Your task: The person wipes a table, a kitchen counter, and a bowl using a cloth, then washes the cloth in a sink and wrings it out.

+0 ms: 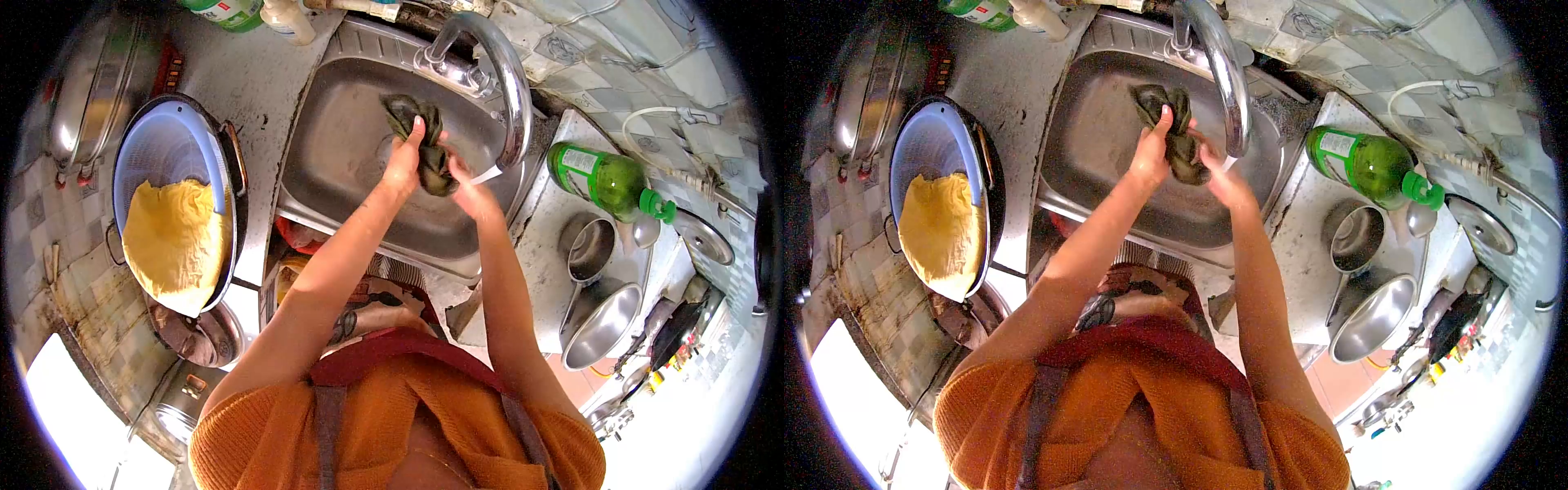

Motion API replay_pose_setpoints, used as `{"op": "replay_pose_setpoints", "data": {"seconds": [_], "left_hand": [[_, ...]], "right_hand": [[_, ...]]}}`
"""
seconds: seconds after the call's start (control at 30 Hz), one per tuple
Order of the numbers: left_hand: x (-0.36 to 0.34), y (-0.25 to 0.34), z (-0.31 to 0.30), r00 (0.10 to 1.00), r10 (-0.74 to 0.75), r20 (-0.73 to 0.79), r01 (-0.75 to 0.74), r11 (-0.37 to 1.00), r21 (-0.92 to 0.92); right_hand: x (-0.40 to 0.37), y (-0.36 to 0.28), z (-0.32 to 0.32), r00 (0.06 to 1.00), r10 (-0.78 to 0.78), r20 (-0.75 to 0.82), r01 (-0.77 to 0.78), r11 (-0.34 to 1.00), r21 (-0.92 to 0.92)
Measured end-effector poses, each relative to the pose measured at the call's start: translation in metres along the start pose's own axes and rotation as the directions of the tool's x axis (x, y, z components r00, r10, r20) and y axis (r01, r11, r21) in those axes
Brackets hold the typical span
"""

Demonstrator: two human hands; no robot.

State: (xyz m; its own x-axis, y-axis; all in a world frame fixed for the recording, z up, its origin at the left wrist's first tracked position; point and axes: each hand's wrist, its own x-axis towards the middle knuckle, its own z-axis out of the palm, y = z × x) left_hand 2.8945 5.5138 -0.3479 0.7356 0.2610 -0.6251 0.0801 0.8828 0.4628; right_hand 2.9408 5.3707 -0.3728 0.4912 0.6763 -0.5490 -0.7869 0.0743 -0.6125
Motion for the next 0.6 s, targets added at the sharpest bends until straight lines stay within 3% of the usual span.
{"op": "replay_pose_setpoints", "data": {"seconds": [0.03, 0.1, 0.17, 0.2, 0.23, 0.27, 0.3, 0.37, 0.4, 0.43, 0.5, 0.53, 0.57, 0.6], "left_hand": [[0.004, -0.006, -0.003, 1.000, -0.002, 0.001, 0.002, 1.000, -0.005], [0.010, -0.015, -0.004, 0.992, 0.122, 0.016, -0.122, 0.992, 0.015], [0.017, -0.012, -0.018, 0.997, -0.071, 0.042, 0.076, 0.990, -0.117], [0.018, -0.009, -0.022, 0.982, -0.190, -0.009, 0.181, 0.951, -0.251], [0.019, -0.004, -0.025, 0.949, -0.311, -0.044, 0.272, 0.883, -0.383], [0.041, -0.027, -0.062, 0.919, -0.336, 0.208, 0.394, 0.827, -0.401], [0.043, -0.045, -0.066, 0.971, -0.189, 0.148, 0.229, 0.914, -0.335], [0.016, -0.059, -0.051, 0.922, -0.388, 0.010, 0.384, 0.908, -0.167], [0.004, -0.070, -0.021, 0.940, -0.127, -0.316, 0.143, 0.989, 0.025], [-0.007, -0.068, -0.007, 0.958, -0.137, -0.253, 0.136, 0.990, -0.021], [0.019, -0.072, -0.029, 0.948, -0.244, -0.206, 0.246, 0.969, -0.015], [-0.002, -0.042, -0.001, 0.949, -0.214, -0.230, 0.216, 0.976, -0.017], [0.030, -0.052, -0.036, 0.878, -0.479, -0.019, 0.473, 0.872, -0.124], [0.035, -0.043, -0.043, 0.898, -0.422, -0.125, 0.429, 0.903, 0.034]], "right_hand": [[-0.008, 0.000, 0.009, 1.000, 0.002, -0.003, -0.002, 1.000, -0.004], [-0.015, 0.008, 0.028, 0.994, -0.101, 0.046, 0.112, 0.898, -0.425], [-0.017, 0.025, 0.053, 0.912, -0.396, -0.111, 0.222, 0.702, -0.677], [-0.029, 0.022, 0.074, 0.850, -0.510, -0.130, 0.164, 0.492, -0.855], [-0.033, 0.028, 0.081, 0.760, -0.648, 0.037, 0.216, 0.198, -0.956], [-0.040, 0.031, 0.095, 0.806, -0.592, 0.017, 0.146, 0.171, -0.974], [-0.043, 0.029, 0.104, 0.845, -0.535, -0.003, 0.082, 0.135, -0.987], [-0.011, 0.019, 0.059, 0.833, -0.494, -0.247, -0.083, 0.329, -0.941], [0.029, 0.018, 0.015, 0.743, -0.390, -0.544, -0.404, 0.387, -0.829], [0.026, 0.003, 0.004, 0.831, -0.417, -0.369, -0.086, 0.559, -0.824], [0.028, 0.023, 0.017, 0.698, -0.624, -0.351, 0.052, 0.534, -0.844], [0.004, 0.019, 0.048, 0.630, -0.764, -0.142, 0.016, 0.196, -0.981], [-0.019, 0.022, 0.072, 0.744, -0.656, -0.129, 0.057, 0.255, -0.965], [-0.025, 0.034, 0.083, 0.734, -0.678, -0.042, 0.119, 0.189, -0.975]]}}
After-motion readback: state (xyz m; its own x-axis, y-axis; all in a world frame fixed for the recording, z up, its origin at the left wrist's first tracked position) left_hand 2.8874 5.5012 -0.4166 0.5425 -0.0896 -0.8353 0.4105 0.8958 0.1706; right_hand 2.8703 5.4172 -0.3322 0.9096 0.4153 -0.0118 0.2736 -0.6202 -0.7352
